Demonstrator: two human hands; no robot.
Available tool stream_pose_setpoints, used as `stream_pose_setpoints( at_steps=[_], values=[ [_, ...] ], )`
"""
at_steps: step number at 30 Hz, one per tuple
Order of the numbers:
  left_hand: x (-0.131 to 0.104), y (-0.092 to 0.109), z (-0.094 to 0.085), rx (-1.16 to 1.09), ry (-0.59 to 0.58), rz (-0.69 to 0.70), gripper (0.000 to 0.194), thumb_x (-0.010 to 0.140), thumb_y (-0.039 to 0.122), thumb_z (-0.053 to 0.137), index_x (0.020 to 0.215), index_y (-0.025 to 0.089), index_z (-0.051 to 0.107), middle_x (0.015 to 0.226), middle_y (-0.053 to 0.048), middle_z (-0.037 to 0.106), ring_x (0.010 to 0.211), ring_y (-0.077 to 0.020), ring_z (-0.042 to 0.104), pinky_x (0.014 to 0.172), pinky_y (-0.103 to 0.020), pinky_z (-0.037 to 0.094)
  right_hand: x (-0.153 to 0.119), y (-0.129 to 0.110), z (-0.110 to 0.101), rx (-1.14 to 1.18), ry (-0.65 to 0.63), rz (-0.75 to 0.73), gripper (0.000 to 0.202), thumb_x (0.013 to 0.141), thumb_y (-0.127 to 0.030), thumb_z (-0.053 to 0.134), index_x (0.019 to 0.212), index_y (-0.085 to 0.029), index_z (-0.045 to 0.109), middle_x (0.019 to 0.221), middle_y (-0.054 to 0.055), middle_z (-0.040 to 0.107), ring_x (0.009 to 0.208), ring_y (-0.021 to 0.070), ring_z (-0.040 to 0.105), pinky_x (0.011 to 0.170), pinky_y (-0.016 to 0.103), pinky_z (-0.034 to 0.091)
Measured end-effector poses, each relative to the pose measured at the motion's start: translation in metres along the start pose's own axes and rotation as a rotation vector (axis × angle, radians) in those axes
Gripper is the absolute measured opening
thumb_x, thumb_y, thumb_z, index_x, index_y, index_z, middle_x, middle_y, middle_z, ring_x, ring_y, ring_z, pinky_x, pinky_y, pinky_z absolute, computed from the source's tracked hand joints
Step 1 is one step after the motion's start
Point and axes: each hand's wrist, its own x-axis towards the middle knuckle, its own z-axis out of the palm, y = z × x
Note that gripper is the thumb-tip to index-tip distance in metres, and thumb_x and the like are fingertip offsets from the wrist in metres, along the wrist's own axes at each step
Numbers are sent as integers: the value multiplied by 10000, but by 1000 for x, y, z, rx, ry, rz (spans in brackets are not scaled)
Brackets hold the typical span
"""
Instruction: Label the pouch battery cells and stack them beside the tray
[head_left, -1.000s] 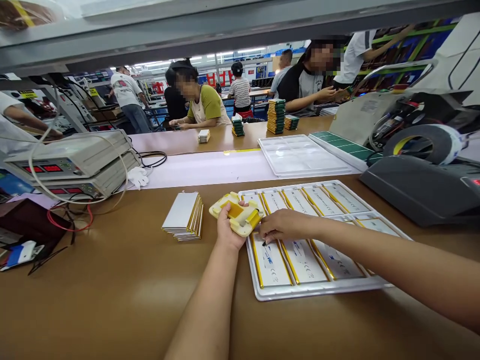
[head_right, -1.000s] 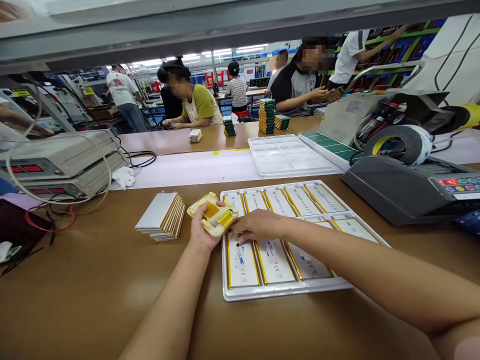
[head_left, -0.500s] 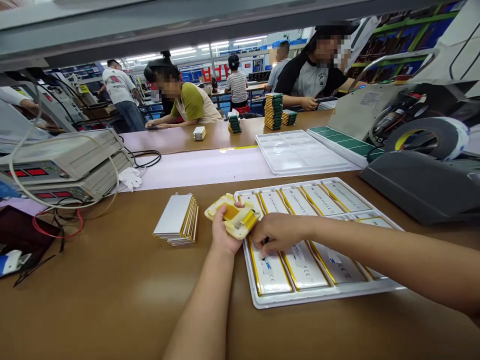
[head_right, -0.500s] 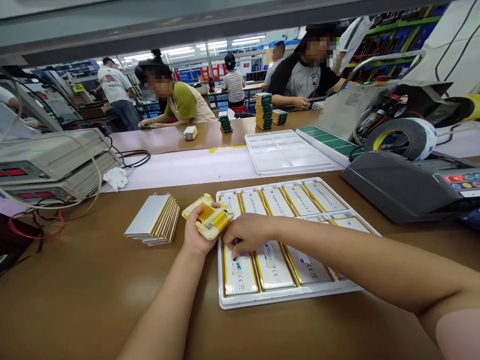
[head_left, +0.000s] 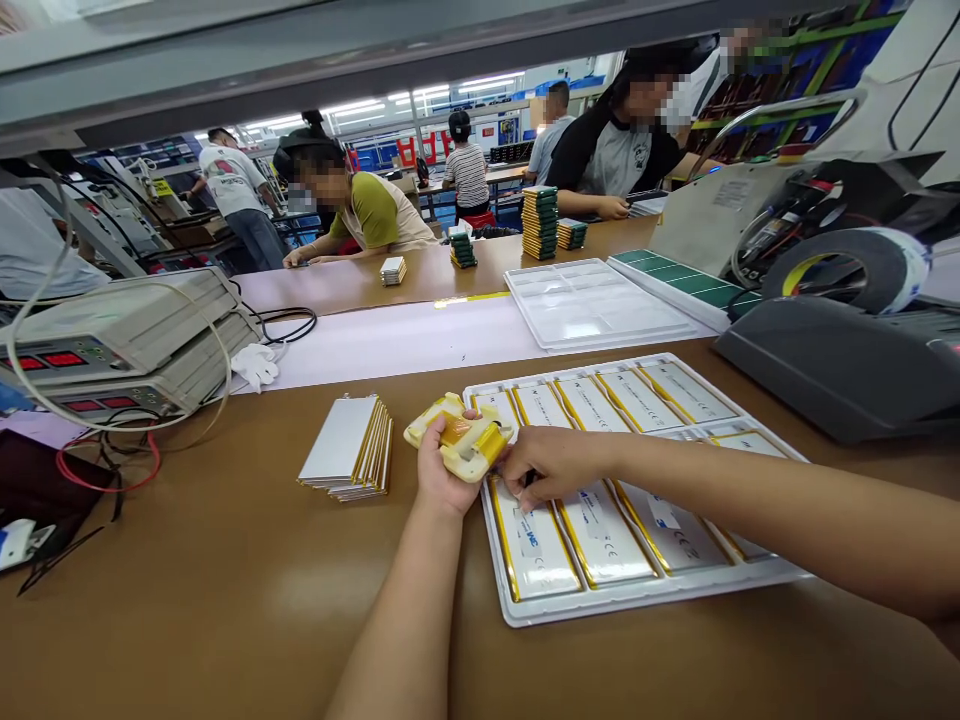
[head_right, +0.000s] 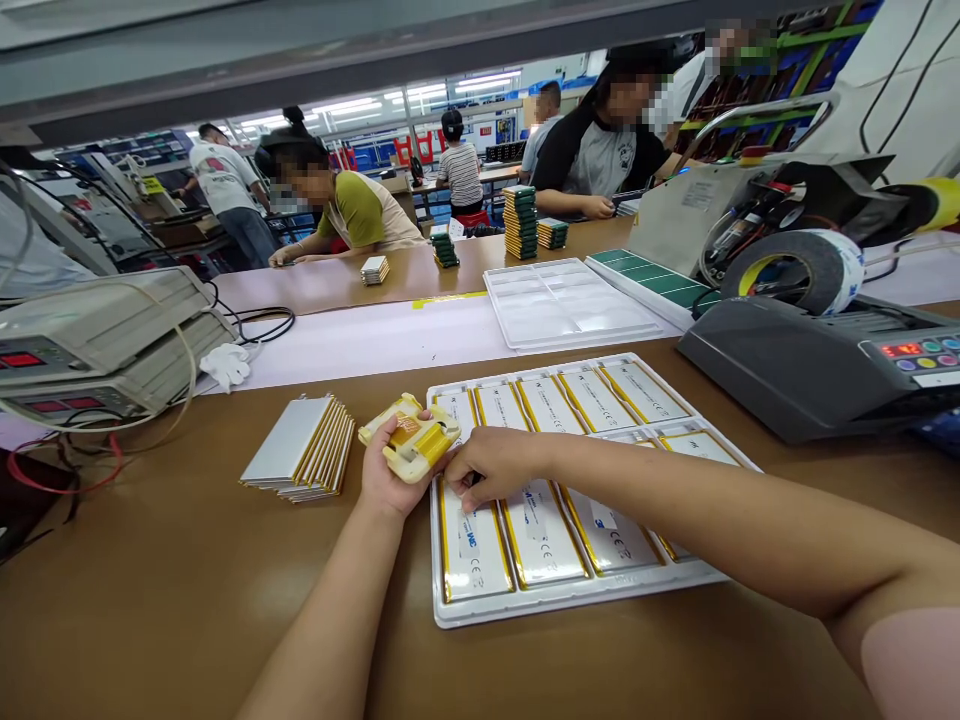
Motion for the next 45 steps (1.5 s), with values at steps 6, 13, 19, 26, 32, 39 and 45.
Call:
stream_pose_setpoints(
  at_steps=[6,13,19,26,32,39,45],
  values=[
    [0,0,0,14,-22,11,163,712,280,498,802,154,547,803,-45,593,847,-255,567,776,-524,423,-7,-14,5,-47,54,-22,285,695,-486,552,722,-202,551,716,-31,609,668,113,510,676,250,309],
    [1,1,-2,50,-52,15,169,709,278,495,813,155,546,817,-44,582,850,-249,563,780,-542,416,-9,-24,-1,-10,59,41,181,688,-339,606,646,-177,536,658,-35,589,649,105,502,689,263,305],
    [-1,1,3,35,-48,37,160,710,253,496,855,195,530,782,-20,557,842,-238,556,774,-580,396,-43,1,-19,223,-27,320,201,642,-352,635,622,-169,555,596,-40,573,548,80,465,521,201,296],
    [-1,1,3,49,-47,38,164,713,253,501,865,198,527,797,-25,552,854,-244,556,764,-591,396,-69,26,-14,44,-13,335,208,641,-383,631,600,-188,571,584,-34,577,570,92,470,549,213,289],
    [1,2,2,80,-18,52,167,712,243,506,866,188,535,831,-37,574,884,-262,555,771,-582,405,-65,22,-7,102,23,269,213,645,-368,638,600,-173,567,569,-39,563,535,73,449,538,202,296],
    [3,4,3,92,-5,73,181,716,217,502,890,194,548,847,-44,587,921,-276,542,775,-594,398,-80,25,-19,514,-63,224,286,610,-415,647,624,-145,554,589,-27,556,554,80,474,538,198,338],
    [3,4,4,97,2,70,180,725,209,491,890,181,556,848,-51,589,901,-269,547,782,-609,387,-123,45,-32,189,-6,481,251,619,-400,638,598,-161,564,572,-25,559,539,84,455,525,208,302]
  ],
)
